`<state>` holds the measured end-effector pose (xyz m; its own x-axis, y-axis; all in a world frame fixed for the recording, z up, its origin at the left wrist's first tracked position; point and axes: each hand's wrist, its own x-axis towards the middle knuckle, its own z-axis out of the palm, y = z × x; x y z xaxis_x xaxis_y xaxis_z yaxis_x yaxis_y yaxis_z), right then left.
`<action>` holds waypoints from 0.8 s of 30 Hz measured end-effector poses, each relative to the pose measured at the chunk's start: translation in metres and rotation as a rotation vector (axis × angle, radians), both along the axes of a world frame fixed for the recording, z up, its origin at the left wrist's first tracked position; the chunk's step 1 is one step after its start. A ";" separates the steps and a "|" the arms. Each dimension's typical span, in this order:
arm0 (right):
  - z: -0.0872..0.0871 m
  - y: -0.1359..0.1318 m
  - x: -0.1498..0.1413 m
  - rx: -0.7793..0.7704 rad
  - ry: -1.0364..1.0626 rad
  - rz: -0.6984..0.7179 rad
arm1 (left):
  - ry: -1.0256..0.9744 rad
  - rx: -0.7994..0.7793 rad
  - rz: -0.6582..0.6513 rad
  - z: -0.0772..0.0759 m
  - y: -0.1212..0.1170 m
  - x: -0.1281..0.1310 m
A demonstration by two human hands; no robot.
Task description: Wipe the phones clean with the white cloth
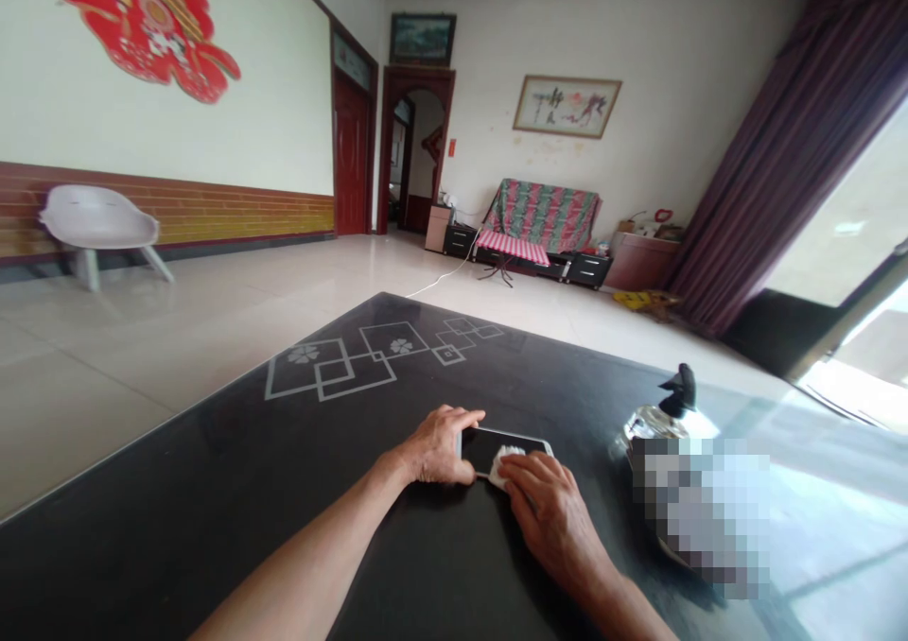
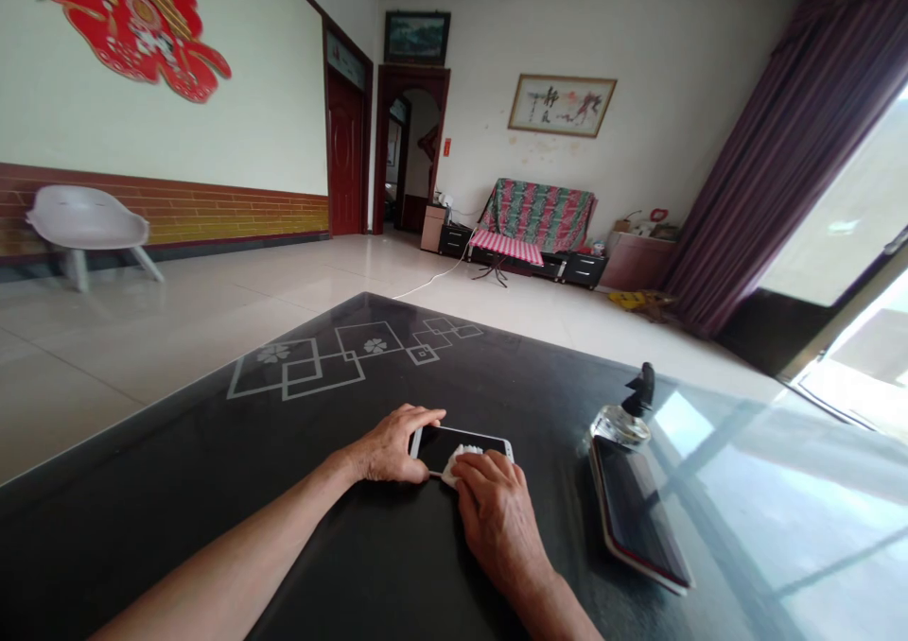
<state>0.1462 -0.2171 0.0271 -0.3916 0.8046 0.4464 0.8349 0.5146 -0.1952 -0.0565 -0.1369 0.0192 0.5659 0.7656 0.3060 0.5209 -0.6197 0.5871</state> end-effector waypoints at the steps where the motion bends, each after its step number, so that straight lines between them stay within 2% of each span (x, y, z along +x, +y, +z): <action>1: 0.000 0.000 -0.001 -0.003 0.004 -0.010 | -0.002 0.000 0.000 0.000 0.000 0.000; 7: 0.000 0.025 -0.013 0.032 0.053 -0.021 | -0.005 -0.009 0.008 -0.003 0.001 0.001; 14: -0.007 0.056 -0.026 0.054 0.097 -0.018 | 0.000 0.036 -0.004 -0.006 0.003 0.001; 24: -0.006 0.042 -0.020 0.091 0.159 0.005 | -0.001 0.034 0.066 -0.005 0.001 -0.001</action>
<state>0.1266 -0.1747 0.0206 -0.3140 0.7561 0.5742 0.7946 0.5403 -0.2770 -0.0578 -0.1364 0.0145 0.5146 0.7903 0.3326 0.5606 -0.6036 0.5669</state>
